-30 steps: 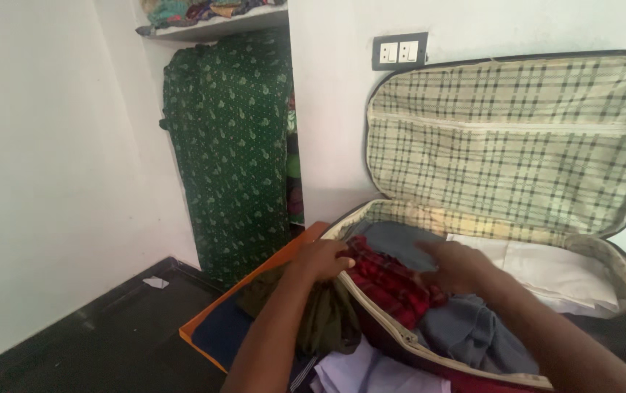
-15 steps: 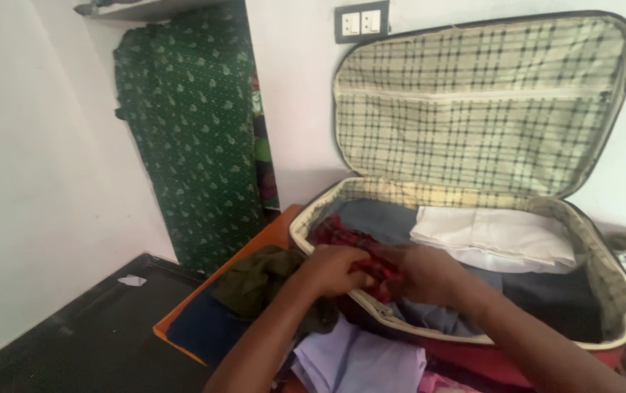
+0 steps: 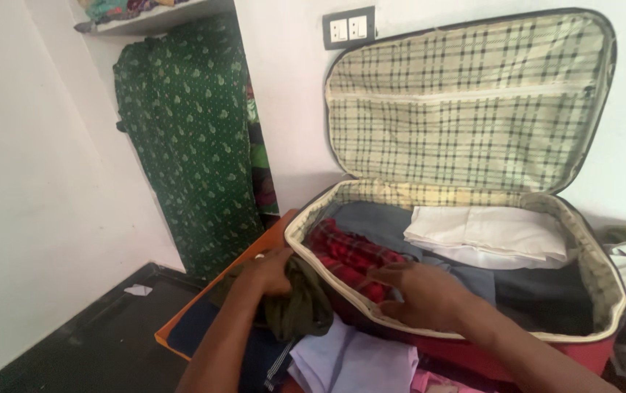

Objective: The person folds various clothing items, including a white shirt, green pants, a yellow garment, and a blue shirt, and places them into an open suitcase. The person arranges the folded clothes neatly inside the suitcase.

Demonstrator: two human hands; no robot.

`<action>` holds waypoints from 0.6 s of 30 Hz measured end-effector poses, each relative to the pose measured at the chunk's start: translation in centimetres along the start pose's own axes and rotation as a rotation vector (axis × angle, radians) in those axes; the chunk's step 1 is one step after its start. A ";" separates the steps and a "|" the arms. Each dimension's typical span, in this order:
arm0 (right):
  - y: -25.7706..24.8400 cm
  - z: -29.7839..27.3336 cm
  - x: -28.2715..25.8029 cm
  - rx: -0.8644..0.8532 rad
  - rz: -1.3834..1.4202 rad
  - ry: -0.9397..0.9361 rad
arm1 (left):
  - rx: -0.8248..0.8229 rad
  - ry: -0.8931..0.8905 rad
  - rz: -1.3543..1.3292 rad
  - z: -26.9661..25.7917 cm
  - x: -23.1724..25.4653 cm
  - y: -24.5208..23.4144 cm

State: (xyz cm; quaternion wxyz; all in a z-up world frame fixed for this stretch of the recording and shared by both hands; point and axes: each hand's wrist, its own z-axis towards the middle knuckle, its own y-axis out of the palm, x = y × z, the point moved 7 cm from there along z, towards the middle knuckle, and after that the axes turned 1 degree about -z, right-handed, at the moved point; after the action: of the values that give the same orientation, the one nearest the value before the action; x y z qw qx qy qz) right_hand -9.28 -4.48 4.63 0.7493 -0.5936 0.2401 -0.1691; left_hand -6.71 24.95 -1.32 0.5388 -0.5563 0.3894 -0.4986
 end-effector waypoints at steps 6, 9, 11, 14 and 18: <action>0.7 0.1 0.4 0.021 0.043 -0.037 | -0.213 -0.085 -0.223 -0.8 -1.6 1.4; 0.7 0.2 0.4 0.061 0.077 -0.081 | -0.192 -0.065 -0.089 -0.8 -1.2 1.4; 1.1 0.3 0.7 0.036 0.098 -0.018 | -0.170 0.045 -0.098 -0.8 -0.1 1.1; 0.9 0.2 0.6 0.036 0.114 -0.004 | -0.047 0.165 -0.390 -1.5 1.2 -2.2; -0.3 0.4 1.0 0.084 0.342 0.036 | 0.104 0.207 -0.682 -0.6 2.9 -9.3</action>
State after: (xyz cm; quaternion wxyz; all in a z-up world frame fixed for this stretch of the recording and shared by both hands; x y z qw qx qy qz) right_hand -8.17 -4.78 4.85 0.7869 -0.5091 0.3437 -0.0596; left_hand -7.70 23.09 8.20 0.3267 -0.5724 0.2081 -0.7227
